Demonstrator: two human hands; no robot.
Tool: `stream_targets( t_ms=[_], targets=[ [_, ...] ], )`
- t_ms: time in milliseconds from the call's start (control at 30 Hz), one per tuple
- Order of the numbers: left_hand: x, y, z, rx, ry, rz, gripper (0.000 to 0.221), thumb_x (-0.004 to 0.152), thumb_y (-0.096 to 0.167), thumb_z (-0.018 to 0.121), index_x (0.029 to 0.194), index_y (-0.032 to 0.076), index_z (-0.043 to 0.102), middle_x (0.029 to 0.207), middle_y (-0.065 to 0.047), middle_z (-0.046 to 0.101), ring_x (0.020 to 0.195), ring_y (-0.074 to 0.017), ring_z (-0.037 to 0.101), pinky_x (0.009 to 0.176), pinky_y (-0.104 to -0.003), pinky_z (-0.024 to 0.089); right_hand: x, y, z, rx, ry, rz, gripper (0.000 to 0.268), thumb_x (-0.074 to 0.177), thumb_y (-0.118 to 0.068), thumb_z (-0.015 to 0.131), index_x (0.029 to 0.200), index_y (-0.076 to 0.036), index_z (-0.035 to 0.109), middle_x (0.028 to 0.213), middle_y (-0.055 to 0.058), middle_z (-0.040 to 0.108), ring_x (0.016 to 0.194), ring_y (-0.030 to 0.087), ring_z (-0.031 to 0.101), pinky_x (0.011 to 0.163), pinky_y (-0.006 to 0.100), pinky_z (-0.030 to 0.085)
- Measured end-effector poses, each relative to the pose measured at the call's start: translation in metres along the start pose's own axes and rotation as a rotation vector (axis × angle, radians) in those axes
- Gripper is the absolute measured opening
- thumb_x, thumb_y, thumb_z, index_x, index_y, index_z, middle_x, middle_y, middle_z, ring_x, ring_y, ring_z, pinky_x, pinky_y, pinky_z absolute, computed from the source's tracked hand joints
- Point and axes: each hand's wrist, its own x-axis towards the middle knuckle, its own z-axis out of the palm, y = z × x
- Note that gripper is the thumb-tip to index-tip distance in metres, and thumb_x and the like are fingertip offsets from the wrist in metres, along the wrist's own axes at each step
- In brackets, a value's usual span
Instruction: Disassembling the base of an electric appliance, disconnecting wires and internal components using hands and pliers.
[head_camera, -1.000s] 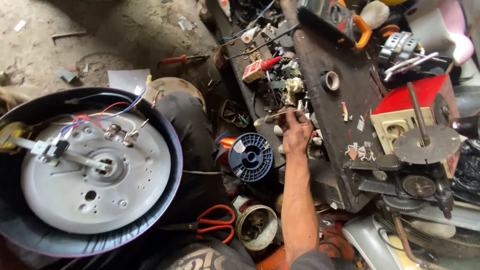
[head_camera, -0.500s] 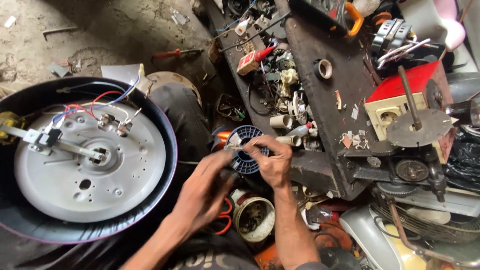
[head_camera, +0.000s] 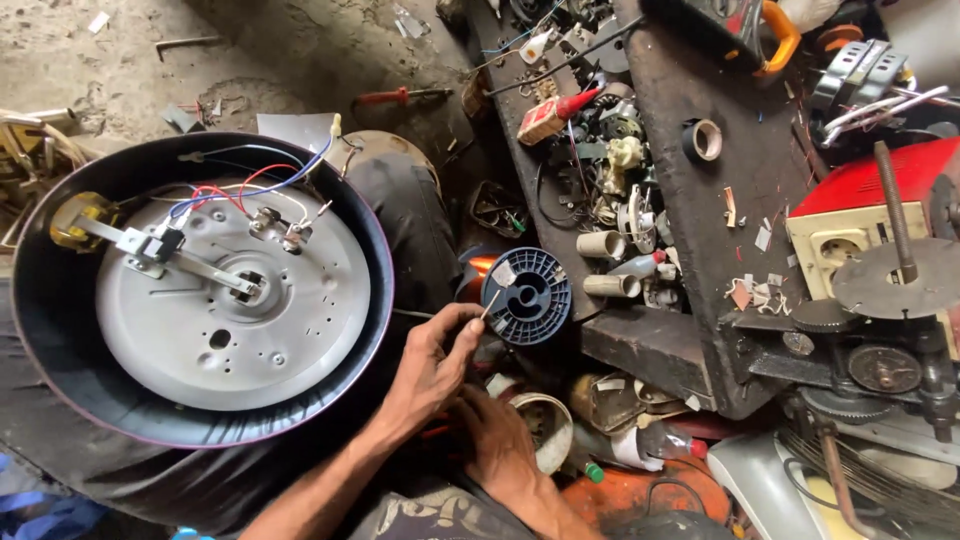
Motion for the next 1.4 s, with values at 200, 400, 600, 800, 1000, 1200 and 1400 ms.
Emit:
stream_targets(
  t_ms=[200, 400, 600, 800, 1000, 1200, 1400],
  targets=[
    [0.005, -0.001, 0.000, -0.073, 0.025, 0.012, 0.023, 0.116, 0.026, 0.071, 0.124, 0.007, 0.082, 0.095, 0.002, 0.075, 0.084, -0.0083, 0.064, 0.077, -0.028, 0.053, -0.005, 0.010, 0.003, -0.068, -0.094, 0.152, 0.037, 0.085, -0.039, 0.078, 0.115, -0.018, 0.076, 0.106, 0.012, 0.076, 0.097, 0.042, 0.069, 0.083, 0.057, 0.050],
    [0.009, -0.002, -0.004, -0.109, 0.056, -0.055, 0.026, 0.114, 0.030, 0.073, 0.119, 0.007, 0.083, 0.090, 0.001, 0.075, 0.082, -0.0089, 0.066, 0.076, -0.027, 0.055, -0.017, 0.052, -0.035, 0.397, 0.331, 0.302, 0.007, 0.095, -0.014, 0.083, 0.100, -0.011, 0.079, 0.092, 0.009, 0.081, 0.081, 0.026, 0.078, 0.072, 0.039, 0.069],
    [0.002, -0.020, 0.003, -0.099, 0.054, -0.077, 0.013, 0.106, 0.016, 0.086, 0.114, 0.008, 0.093, 0.080, -0.013, 0.085, 0.079, -0.0172, 0.077, 0.077, -0.041, 0.065, 0.035, 0.052, -0.092, 0.405, 0.208, 0.264, 0.050, 0.095, -0.057, 0.080, 0.115, -0.011, 0.073, 0.107, 0.011, 0.074, 0.098, 0.032, 0.078, 0.089, 0.044, 0.067],
    [-0.001, -0.027, 0.007, -0.047, 0.042, -0.038, 0.011, 0.103, 0.009, 0.087, 0.110, 0.007, 0.095, 0.086, -0.015, 0.090, 0.082, -0.0210, 0.083, 0.079, -0.042, 0.067, 0.068, 0.043, -0.107, 0.144, 0.089, 0.109, 0.086, 0.096, -0.089, 0.072, 0.119, -0.007, 0.067, 0.112, 0.015, 0.066, 0.111, 0.041, 0.074, 0.097, 0.055, 0.065],
    [0.003, -0.020, 0.006, -0.039, 0.044, 0.042, 0.011, 0.101, 0.007, 0.088, 0.110, 0.005, 0.094, 0.096, -0.017, 0.092, 0.094, -0.0263, 0.089, 0.085, -0.044, 0.068, 0.068, 0.051, -0.095, 0.103, 0.073, 0.121, 0.084, 0.095, -0.090, 0.071, 0.115, -0.009, 0.065, 0.106, 0.012, 0.063, 0.104, 0.040, 0.074, 0.090, 0.054, 0.065],
    [0.002, -0.003, 0.007, -0.018, 0.030, 0.098, 0.006, 0.102, 0.008, 0.089, 0.106, 0.004, 0.091, 0.092, -0.017, 0.089, 0.091, -0.0298, 0.089, 0.082, -0.044, 0.068, 0.059, 0.060, -0.076, 0.104, 0.154, 0.131, 0.070, 0.091, -0.080, 0.083, 0.107, -0.013, 0.067, 0.100, 0.009, 0.064, 0.100, 0.039, 0.075, 0.086, 0.048, 0.065],
    [0.001, -0.014, 0.004, -0.022, 0.000, 0.138, 0.008, 0.106, 0.005, 0.082, 0.103, 0.005, 0.089, 0.086, -0.015, 0.085, 0.083, -0.0285, 0.085, 0.079, -0.043, 0.066, 0.059, 0.072, -0.069, 0.065, 0.199, 0.079, 0.069, 0.090, -0.080, 0.084, 0.108, -0.015, 0.069, 0.101, 0.007, 0.066, 0.101, 0.035, 0.076, 0.086, 0.045, 0.065]
  ],
)
